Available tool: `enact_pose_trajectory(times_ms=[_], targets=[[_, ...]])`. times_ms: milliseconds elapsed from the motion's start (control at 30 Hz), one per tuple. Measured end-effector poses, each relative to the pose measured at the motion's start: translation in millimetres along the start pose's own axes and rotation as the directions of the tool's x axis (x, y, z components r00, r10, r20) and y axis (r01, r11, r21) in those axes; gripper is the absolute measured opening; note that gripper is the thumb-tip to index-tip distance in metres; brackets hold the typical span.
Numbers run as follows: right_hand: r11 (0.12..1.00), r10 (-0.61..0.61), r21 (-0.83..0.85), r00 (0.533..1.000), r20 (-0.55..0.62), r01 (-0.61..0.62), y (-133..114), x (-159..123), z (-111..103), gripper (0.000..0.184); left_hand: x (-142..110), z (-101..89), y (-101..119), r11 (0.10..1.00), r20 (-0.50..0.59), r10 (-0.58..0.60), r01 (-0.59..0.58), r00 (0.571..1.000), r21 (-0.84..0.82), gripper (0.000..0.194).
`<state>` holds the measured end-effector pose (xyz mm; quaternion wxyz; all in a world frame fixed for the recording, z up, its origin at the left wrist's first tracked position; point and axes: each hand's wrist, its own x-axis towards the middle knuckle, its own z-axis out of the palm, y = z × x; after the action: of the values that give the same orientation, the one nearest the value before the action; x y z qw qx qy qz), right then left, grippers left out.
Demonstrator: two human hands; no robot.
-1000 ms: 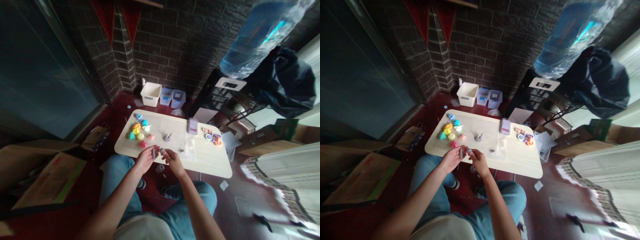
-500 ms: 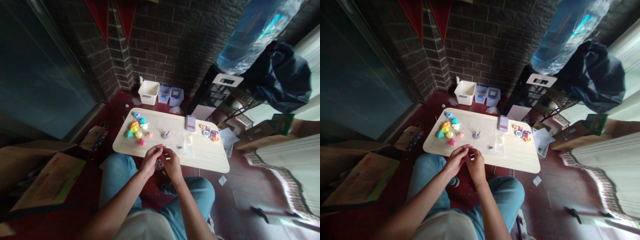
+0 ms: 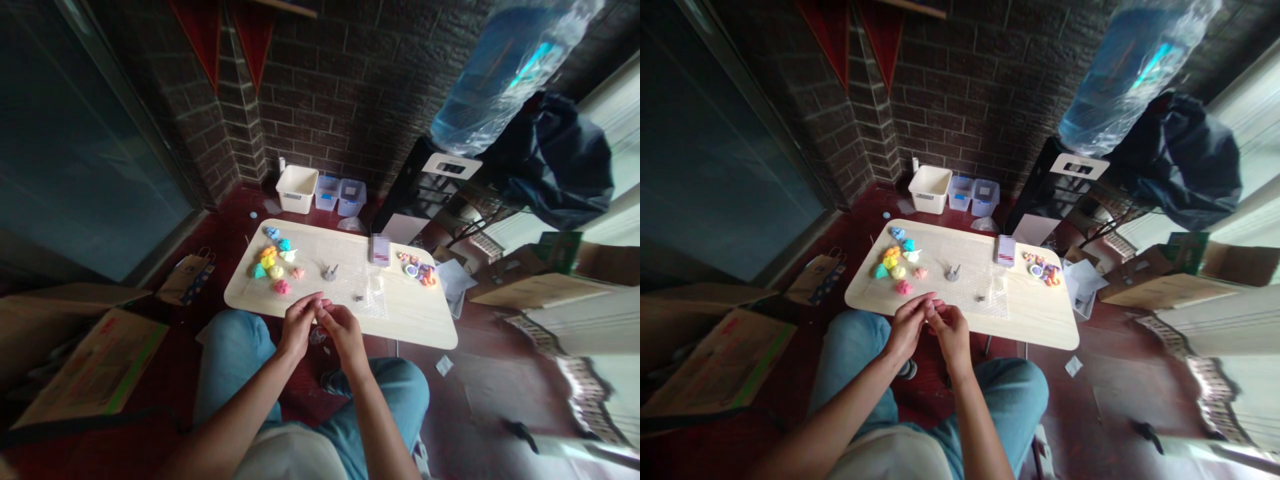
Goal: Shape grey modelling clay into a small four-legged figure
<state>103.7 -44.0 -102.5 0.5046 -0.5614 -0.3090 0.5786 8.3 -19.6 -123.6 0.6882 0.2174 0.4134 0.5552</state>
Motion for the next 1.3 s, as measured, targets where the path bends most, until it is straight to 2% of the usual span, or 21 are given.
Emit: enact_pose_trajectory(times_ms=[167,300,400,567,733,800,900,933,1000,1133,1300], targets=[[0.984,0.083,0.148,0.991,0.104,-0.098,-9,-5,-3,0.04,-5,3.7,5,0.998,0.096,0.031,-0.036,0.995,0.053,0.029],[0.976,0.108,0.171,0.983,0.145,-0.132,-16,-5,-16,0.035,-7,-0.4,20,0.995,0.217,-0.001,-0.02,0.976,0.093,0.035],[0.981,0.112,0.139,0.98,0.162,-0.135,-21,-7,-25,0.031,-9,-5.0,37,0.975,0.322,-0.008,-0.064,0.947,0.215,0.033],[0.991,0.106,0.053,0.968,0.227,-0.121,-26,-11,-32,0.029,-12,-6.1,60,0.865,0.506,0.003,-0.256,0.863,0.431,0.033],[0.994,0.105,-0.03,0.952,0.289,-0.101,-33,-14,-36,0.031,-11,-9.7,61,0.62,0.623,0.054,-0.515,0.78,0.592,0.032],[0.995,0.099,-0.057,0.949,0.3,-0.086,-35,-14,-37,0.031,-11,-12.1,60,0.476,0.695,0.08,-0.64,0.714,0.603,0.034],[0.993,0.092,-0.102,0.948,0.306,-0.063,-36,-14,-39,0.033,-13,-13.7,58,0.174,0.811,0.094,-0.811,0.578,0.558,0.034],[0.991,0.089,-0.118,0.947,0.309,-0.055,-37,-14,-40,0.034,-13,-13.6,58,0.08,0.838,0.089,-0.842,0.539,0.533,0.033],[0.987,0.091,-0.153,0.942,0.322,-0.043,-39,-15,-41,0.036,-15,-12.8,58,-0.047,0.87,0.076,-0.87,0.487,0.491,0.028],[0.973,0.114,-0.23,0.925,0.363,-0.03,-44,-19,-42,0.042,-18,-12.3,58,-0.137,0.901,0.044,-0.89,0.433,0.434,0.021],[0.937,0.125,-0.349,0.916,0.381,0.017,-43,-22,-44,0.045,-20,-16.4,58,-0.204,0.93,-0.014,-0.912,0.367,0.357,0.028]])
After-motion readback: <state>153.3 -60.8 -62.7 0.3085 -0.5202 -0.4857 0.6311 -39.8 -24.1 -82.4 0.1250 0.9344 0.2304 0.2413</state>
